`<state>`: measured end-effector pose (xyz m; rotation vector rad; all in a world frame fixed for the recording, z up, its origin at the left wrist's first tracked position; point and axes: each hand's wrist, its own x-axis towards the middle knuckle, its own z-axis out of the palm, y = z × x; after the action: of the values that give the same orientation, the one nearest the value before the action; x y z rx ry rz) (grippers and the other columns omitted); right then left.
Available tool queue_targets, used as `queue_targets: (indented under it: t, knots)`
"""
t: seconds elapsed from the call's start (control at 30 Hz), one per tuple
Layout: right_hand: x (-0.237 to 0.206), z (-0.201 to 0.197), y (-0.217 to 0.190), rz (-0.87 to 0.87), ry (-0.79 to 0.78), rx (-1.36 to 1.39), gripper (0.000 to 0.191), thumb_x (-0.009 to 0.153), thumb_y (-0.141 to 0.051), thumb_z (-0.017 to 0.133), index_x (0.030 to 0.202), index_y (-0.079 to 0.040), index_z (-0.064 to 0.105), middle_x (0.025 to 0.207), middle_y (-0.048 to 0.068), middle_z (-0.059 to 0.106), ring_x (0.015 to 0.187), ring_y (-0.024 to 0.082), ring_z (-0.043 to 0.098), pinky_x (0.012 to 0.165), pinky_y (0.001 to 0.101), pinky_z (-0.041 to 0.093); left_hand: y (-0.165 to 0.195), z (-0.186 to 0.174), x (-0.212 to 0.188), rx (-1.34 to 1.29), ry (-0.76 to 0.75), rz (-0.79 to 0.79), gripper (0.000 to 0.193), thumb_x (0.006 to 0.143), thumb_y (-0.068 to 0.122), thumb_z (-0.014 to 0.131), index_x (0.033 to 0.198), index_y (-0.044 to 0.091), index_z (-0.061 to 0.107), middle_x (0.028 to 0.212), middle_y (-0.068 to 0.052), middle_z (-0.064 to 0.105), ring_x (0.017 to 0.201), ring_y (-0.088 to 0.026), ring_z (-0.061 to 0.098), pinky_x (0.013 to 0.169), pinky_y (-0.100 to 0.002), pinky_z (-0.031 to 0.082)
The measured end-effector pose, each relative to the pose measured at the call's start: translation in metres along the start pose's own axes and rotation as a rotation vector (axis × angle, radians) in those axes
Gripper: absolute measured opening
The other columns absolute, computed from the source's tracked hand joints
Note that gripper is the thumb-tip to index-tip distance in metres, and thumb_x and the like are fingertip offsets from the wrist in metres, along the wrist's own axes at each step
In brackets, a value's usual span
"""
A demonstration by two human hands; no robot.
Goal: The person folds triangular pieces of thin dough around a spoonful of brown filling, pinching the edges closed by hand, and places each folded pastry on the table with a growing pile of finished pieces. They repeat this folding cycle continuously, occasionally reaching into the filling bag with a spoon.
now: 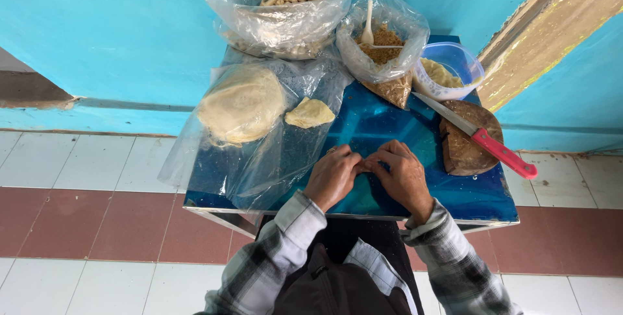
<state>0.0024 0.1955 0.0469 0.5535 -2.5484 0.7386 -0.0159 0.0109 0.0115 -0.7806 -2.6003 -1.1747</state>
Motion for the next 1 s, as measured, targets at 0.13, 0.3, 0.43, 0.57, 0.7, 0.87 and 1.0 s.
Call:
queue_targets:
  t: [0.13,0.3,0.43,0.57,0.7,0.87,1.0]
  knots:
    - [-0.007,-0.004,-0.009,-0.027,-0.019,-0.113,0.016,0.082,-0.022,0.079,0.095,-0.014,0.076,0.09,-0.002,0.072,0.086,0.022,0.066,0.074,0.0384,0.044,-0.008,0.002,0.015,0.028,-0.06,0.002,0.003,0.085,0.007,0.073,0.087,0.006,0.071,0.093,-0.012,0.065,0.093,-0.033,0.067,0.082,-0.044,0.054]
    - [-0.005,-0.004,-0.012,-0.074,-0.031,-0.118,0.01,0.086,-0.023,0.076,0.094,-0.017,0.075,0.094,-0.004,0.073,0.086,0.02,0.065,0.075,0.0375,0.044,-0.01,-0.006,0.017,-0.077,-0.088,-0.05,0.01,0.09,0.015,0.075,0.089,0.006,0.071,0.092,-0.011,0.065,0.092,-0.034,0.066,0.081,-0.046,0.052]
    - [0.004,-0.005,-0.007,-0.09,-0.064,-0.196,0.008,0.086,-0.019,0.074,0.093,-0.019,0.077,0.093,-0.003,0.072,0.087,0.022,0.064,0.074,0.0382,0.043,-0.002,-0.009,0.004,-0.071,0.007,0.025,0.019,0.082,0.014,0.076,0.095,0.002,0.069,0.094,-0.013,0.063,0.092,-0.036,0.064,0.077,-0.046,0.052]
    - [0.0,-0.013,-0.012,-0.091,-0.034,-0.237,0.018,0.086,-0.015,0.073,0.103,-0.018,0.079,0.102,-0.002,0.073,0.092,0.022,0.063,0.076,0.0381,0.044,-0.001,-0.004,0.007,-0.012,-0.016,-0.031,0.01,0.095,0.016,0.071,0.095,0.006,0.07,0.096,-0.01,0.063,0.091,-0.031,0.066,0.079,-0.043,0.053]
    - [-0.007,-0.014,-0.022,-0.201,-0.025,-0.287,0.025,0.088,-0.017,0.072,0.113,-0.014,0.075,0.11,-0.001,0.072,0.106,0.019,0.065,0.089,0.0395,0.047,-0.008,-0.002,0.007,-0.022,0.048,0.041,0.005,0.092,0.013,0.072,0.097,0.011,0.073,0.096,-0.009,0.064,0.095,-0.032,0.067,0.08,-0.043,0.054]
    - [0.009,-0.013,-0.012,-0.233,-0.067,-0.387,0.039,0.082,-0.027,0.076,0.119,-0.015,0.072,0.114,0.007,0.073,0.109,0.027,0.062,0.089,0.0429,0.045,-0.009,0.002,0.008,-0.116,0.137,0.014,0.023,0.086,0.009,0.072,0.108,0.005,0.069,0.103,-0.012,0.063,0.095,-0.035,0.065,0.078,-0.045,0.053]
    - [0.028,-0.015,-0.003,-0.208,-0.193,-0.281,0.049,0.077,-0.03,0.079,0.123,-0.015,0.069,0.114,0.008,0.071,0.106,0.028,0.063,0.086,0.0419,0.045,-0.003,0.008,0.012,-0.052,0.131,-0.065,0.01,0.095,0.009,0.069,0.104,0.005,0.069,0.104,-0.012,0.061,0.095,-0.034,0.065,0.078,-0.046,0.053]
